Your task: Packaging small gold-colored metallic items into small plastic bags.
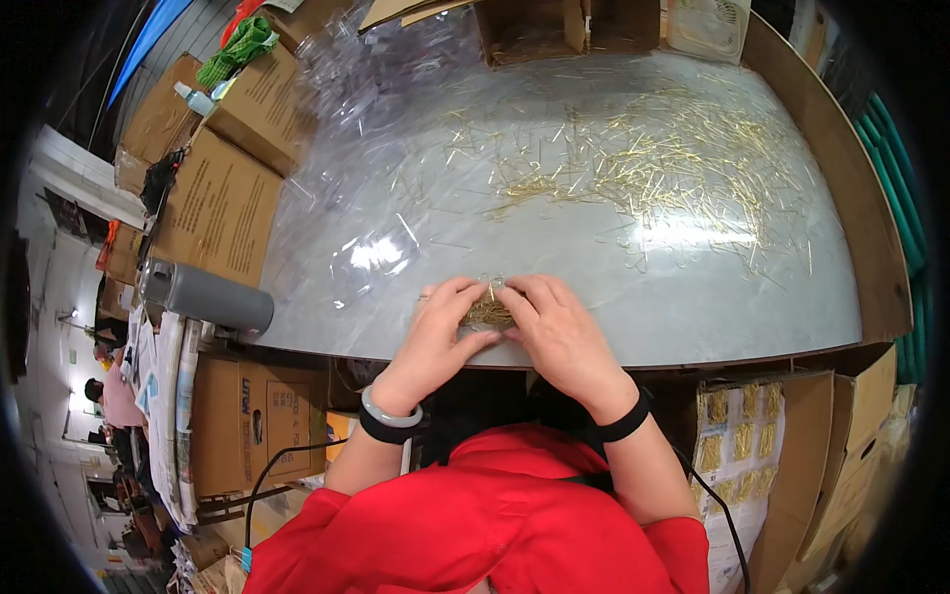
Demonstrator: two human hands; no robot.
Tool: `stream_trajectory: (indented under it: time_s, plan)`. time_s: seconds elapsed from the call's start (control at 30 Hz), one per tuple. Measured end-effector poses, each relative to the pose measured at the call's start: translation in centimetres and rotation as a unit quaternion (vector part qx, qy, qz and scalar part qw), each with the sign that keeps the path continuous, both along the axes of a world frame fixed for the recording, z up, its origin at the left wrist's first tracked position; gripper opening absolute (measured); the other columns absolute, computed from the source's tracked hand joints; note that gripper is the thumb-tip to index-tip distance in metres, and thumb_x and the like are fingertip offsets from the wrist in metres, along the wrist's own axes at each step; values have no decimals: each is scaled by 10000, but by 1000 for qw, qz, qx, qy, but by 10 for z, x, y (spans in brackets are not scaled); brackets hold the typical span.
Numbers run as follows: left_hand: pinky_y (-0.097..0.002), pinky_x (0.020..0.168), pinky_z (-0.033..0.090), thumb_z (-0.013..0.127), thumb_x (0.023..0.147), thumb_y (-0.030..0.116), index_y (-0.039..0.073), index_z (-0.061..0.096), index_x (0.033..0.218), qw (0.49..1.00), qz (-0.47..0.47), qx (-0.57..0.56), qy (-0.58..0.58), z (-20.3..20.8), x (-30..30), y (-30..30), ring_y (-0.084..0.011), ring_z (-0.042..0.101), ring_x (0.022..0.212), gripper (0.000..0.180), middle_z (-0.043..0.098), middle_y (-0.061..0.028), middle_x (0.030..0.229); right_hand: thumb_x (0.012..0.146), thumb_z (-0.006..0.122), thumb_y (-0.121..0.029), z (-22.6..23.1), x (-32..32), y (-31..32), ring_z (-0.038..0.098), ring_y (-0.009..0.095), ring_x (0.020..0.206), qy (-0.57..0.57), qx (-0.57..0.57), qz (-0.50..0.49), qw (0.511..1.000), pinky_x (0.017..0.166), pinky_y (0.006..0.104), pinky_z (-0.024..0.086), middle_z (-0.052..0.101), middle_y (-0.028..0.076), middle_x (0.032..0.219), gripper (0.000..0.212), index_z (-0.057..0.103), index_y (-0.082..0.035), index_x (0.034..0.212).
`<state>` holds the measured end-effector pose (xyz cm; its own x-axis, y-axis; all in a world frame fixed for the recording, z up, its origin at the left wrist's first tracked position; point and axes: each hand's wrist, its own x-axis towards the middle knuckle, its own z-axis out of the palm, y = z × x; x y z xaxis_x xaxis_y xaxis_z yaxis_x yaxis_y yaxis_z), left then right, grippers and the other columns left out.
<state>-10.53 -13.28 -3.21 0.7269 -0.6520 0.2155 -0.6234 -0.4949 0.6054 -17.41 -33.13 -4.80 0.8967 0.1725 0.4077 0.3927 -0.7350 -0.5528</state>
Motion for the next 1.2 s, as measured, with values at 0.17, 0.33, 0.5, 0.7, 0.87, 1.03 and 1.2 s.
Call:
stream_trajectory:
  time_s: [0.17,0.33,0.5,0.7,0.87,1.03,1.2]
  plan:
    - [-552,1193,281,822,812,270,-26,451,1448,994,-61,58,-70,-9,2,2,-455,343,1425,794,437,-225,1481,922,646,-56,-7,-3,-5,508,410,1277,-17,158,-48,986,1078,443,433,510,209,1389,449,525,-11,1352]
    - [-558,1207,273,815,828,256,-25,439,1453,994,-63,20,-84,-19,0,-13,-455,356,1431,782,450,-228,1462,897,548,54,-12,-27,5,483,439,1309,-33,171,-176,969,1102,450,412,458,255,1439,471,505,24,1366]
    - [-545,1206,290,808,831,180,-27,473,1419,994,-86,-23,-66,-28,2,-19,-452,388,1413,708,460,-229,1440,761,493,118,-9,-19,25,306,476,1465,21,179,-86,980,1200,465,319,275,288,1584,796,302,32,1530]
    - [-529,1210,301,791,832,122,-28,506,1390,995,-85,-44,-37,-29,2,-15,-439,453,1362,644,491,-223,1406,718,492,98,-3,-13,3,293,435,1488,63,233,23,970,1226,451,275,304,248,1591,858,298,13,1549]
    - [-523,1210,305,785,835,116,-3,426,1473,993,-88,-69,-39,-32,5,-12,-432,457,1363,741,494,-223,1422,797,725,-22,-8,-11,-10,402,425,1416,32,74,5,997,1182,482,340,445,234,1514,799,377,0,1516]
    - [-493,1172,349,811,809,137,17,405,1499,992,-91,-81,32,-18,10,4,-405,484,1333,810,489,-218,1445,788,793,-118,-7,-7,-1,545,369,1206,-25,-32,-21,999,1076,470,428,595,155,1236,530,574,-43,1265]
    - [-442,1002,467,821,798,128,2,554,1362,997,-5,42,-69,1,6,22,-364,577,1164,637,549,-189,1333,815,782,-172,0,-13,2,529,345,1255,19,-2,-27,999,1093,470,420,575,138,1272,506,578,-48,1261]
